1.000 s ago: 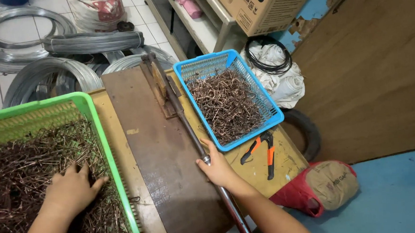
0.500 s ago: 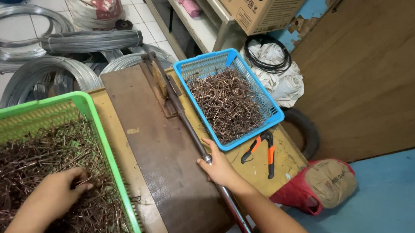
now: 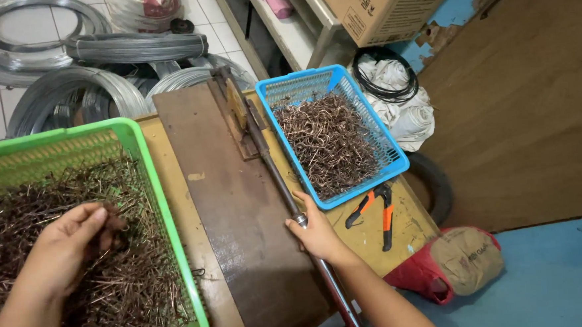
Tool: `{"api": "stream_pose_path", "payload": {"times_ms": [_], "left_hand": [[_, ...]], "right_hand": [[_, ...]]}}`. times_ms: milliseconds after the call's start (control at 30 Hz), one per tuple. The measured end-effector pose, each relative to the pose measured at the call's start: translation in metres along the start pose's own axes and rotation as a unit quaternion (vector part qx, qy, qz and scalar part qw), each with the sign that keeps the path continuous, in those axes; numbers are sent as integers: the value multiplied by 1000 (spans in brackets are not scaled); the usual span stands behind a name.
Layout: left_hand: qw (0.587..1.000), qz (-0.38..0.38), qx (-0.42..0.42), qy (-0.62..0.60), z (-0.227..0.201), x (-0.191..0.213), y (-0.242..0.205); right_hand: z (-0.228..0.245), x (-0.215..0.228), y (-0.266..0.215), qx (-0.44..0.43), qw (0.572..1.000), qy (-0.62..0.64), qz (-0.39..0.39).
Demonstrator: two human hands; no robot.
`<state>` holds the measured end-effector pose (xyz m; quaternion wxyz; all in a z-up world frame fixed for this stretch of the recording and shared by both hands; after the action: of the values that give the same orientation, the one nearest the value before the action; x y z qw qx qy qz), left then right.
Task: Using a manual bending jig to shape small metal wire pieces into clips.
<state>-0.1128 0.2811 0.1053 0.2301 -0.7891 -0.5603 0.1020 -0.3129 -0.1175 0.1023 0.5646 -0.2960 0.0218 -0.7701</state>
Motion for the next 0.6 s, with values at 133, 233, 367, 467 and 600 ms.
{"api": "stream_pose_path", "payload": {"times_ms": [133, 233, 367, 467, 600], "left_hand": [[995, 6, 61, -81, -52, -39, -30], [993, -4, 109, -48, -72, -61, -33], [990, 112, 21, -80, -77, -91, -19], [985, 143, -44, -89, -74, -116, -3], [978, 159, -55, -121, -55, -149, 48]], "right_hand": [[9, 0, -4, -20, 1000, 15, -1], [12, 1, -6, -31, 999, 2, 6], [-10, 0, 4, 0, 999, 43, -3], [-23, -2, 8, 34, 996, 86, -11], [-38, -4, 17, 31, 992, 124, 8]]}}
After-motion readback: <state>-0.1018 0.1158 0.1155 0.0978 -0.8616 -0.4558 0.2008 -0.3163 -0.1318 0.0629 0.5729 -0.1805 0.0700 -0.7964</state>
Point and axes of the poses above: each hand's wrist, its own y-axis towards the middle knuckle, its own x-axis out of the back of the hand, z = x × y, the point moved 1 cm from there along y, towards the middle knuckle, and after that the axes turned 6 degrees about y, right-handed, at the moved point
